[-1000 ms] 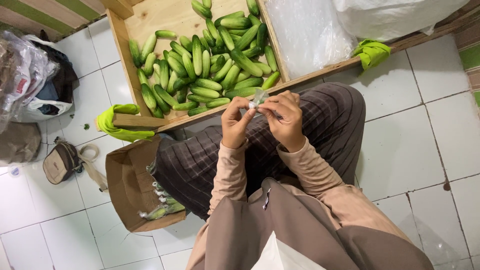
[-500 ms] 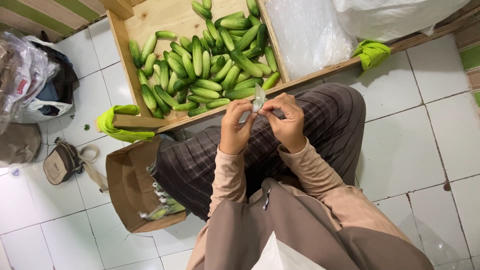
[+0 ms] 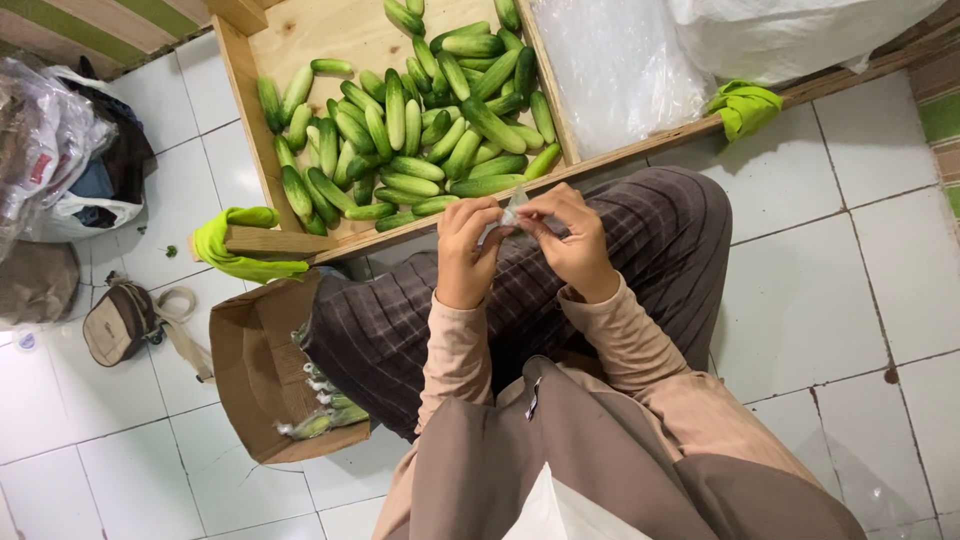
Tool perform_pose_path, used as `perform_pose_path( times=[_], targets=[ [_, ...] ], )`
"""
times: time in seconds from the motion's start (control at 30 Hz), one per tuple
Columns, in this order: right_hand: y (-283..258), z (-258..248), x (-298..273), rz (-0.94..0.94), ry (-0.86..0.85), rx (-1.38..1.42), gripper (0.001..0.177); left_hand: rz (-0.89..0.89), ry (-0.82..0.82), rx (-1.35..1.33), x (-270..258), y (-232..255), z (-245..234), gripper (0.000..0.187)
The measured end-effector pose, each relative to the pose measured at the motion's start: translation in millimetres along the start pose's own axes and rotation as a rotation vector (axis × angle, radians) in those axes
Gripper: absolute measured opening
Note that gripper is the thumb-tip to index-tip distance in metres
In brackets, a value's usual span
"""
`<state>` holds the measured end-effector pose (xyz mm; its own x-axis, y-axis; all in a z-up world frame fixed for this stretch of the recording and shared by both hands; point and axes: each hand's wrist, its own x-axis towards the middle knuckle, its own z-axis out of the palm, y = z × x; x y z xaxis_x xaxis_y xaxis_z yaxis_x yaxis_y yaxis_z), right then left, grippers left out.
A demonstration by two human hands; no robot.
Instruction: Packing cucumbers into plastic bags and a cardboard box
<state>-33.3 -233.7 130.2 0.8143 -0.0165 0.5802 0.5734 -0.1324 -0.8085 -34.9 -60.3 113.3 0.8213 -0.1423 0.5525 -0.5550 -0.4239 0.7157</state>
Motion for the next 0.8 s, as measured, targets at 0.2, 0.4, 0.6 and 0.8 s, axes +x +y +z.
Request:
perform_pose_path(
  times=[0.2,0.4,0.6,0.8],
  targets=[
    [3.4,3.9,-1.0,0.000,-0.085,0.035,0.013,-0.015,-0.062,0.042,-1.5,3.5,-0.7,0.010],
    [3.3,-2.3,-0.7,0.008,-0.121,-0.043,0.009,-0.007,-0.010,-0.021,-1.0,7.2,-0.8,0.011],
    [7.7,-4.1,-2.6,0.008,-0.201,-0.066,0.011,0.013,0.092,-0.148,-7.1,0.2,7.7,0.015],
    [-1.7,2.5,-2.7,-0.050,-0.169,-0.070,0.013,-0.018,0.210,-0.189,-3.0,0.3,9.5,0.016]
  ],
)
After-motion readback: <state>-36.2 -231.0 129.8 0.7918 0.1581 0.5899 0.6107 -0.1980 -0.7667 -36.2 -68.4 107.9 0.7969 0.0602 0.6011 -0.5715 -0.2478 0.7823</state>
